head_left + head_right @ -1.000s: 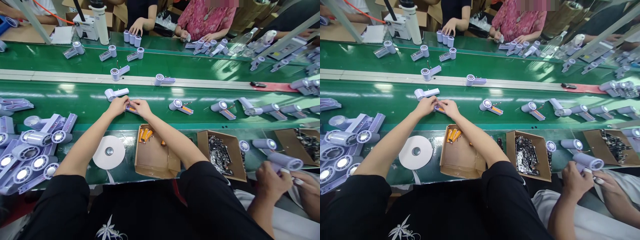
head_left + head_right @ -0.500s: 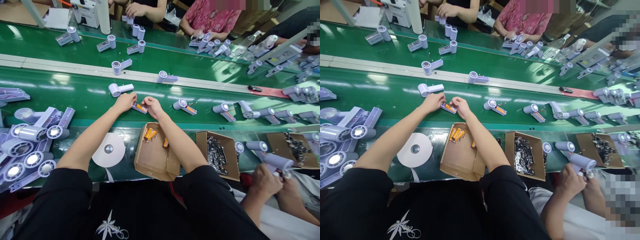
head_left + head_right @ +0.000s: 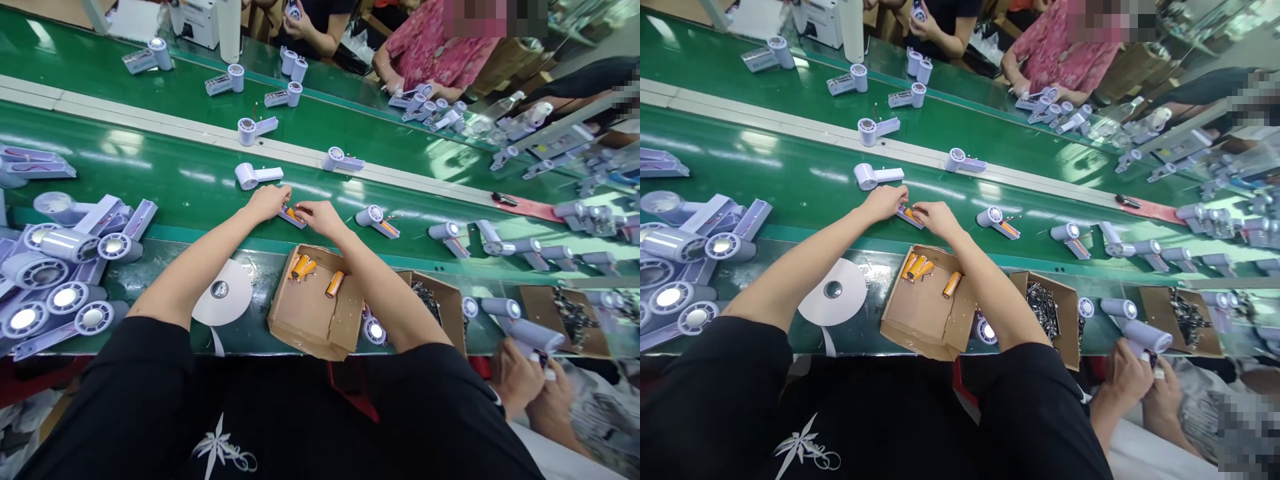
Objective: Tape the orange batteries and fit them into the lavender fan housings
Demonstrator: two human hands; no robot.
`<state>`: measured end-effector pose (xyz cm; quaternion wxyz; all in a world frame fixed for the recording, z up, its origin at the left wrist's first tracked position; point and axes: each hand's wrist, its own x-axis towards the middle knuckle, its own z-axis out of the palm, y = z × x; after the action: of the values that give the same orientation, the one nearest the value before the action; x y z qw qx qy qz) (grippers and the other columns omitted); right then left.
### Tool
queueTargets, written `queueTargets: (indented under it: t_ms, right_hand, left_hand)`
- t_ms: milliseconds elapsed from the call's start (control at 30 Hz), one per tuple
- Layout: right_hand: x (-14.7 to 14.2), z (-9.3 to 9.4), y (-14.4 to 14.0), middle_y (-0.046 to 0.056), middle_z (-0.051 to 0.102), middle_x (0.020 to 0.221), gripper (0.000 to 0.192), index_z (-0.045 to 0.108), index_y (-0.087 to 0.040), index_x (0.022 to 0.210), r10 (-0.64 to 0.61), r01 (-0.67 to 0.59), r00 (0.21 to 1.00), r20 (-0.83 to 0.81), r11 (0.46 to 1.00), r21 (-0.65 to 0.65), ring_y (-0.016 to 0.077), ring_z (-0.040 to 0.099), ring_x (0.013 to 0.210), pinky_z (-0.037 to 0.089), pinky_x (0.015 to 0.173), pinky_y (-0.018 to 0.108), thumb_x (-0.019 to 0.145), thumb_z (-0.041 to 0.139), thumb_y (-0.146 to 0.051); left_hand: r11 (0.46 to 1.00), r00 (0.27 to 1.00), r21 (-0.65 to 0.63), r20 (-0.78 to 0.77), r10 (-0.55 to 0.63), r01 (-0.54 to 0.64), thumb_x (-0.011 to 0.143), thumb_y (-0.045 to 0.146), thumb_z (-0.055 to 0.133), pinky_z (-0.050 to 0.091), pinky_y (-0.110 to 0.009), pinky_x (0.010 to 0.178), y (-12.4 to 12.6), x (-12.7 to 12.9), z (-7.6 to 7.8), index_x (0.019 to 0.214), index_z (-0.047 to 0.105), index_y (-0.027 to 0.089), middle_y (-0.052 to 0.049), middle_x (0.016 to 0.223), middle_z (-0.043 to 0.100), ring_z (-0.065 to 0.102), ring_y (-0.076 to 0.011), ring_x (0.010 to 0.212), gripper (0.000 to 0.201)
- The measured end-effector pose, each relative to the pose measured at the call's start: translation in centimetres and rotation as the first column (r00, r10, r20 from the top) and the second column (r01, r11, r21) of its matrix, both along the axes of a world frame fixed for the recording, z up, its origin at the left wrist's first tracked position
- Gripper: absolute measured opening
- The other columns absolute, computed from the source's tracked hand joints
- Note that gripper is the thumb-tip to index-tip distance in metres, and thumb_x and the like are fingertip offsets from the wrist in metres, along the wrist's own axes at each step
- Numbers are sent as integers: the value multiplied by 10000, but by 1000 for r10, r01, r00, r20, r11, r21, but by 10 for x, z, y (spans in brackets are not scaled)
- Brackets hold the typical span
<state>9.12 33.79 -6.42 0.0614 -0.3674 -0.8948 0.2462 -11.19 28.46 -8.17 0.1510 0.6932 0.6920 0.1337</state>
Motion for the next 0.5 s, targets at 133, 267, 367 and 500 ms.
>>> queueTargets:
  t_ms: [133,267,367,500]
  right_hand:
    - [-18,0,-5,136,884,1238,383,871,-223,1327,-36,24,987,156,997,78,333,806,1153,551,971,350,1000,777,-401]
    - [-14,3,-4,108,903,1147,292,915,-260,1207,-28,13,986,167,996,91,314,819,1106,544,952,336,1032,719,-388]
    - [17,7,-1,101,899,1191,347,899,-233,1255,-47,38,995,85,994,103,296,830,1050,567,973,353,1071,646,-384]
    - [43,3,1,91,871,1314,370,875,-239,1286,3,-7,999,35,993,114,298,826,1178,584,1067,377,1100,564,-314]
  left_hand:
    - [1000,1000,4,2,-13,13,1091,341,554,554,-419,1007,2,4,-2,1294,742,235,-140,1179,822,762,-337,1143,296]
    - [1000,1000,4,13,-27,27,1099,330,547,558,-419,1001,2,7,-1,1292,745,228,-134,1166,821,765,-334,1136,295]
    - [1000,999,3,36,-29,29,1108,320,545,558,-418,993,4,13,-3,1296,745,232,-132,1174,825,771,-328,1123,288]
    - [1000,998,4,60,-25,25,1090,279,569,551,-427,999,9,22,-7,1284,747,229,-138,1172,826,772,-327,1127,268]
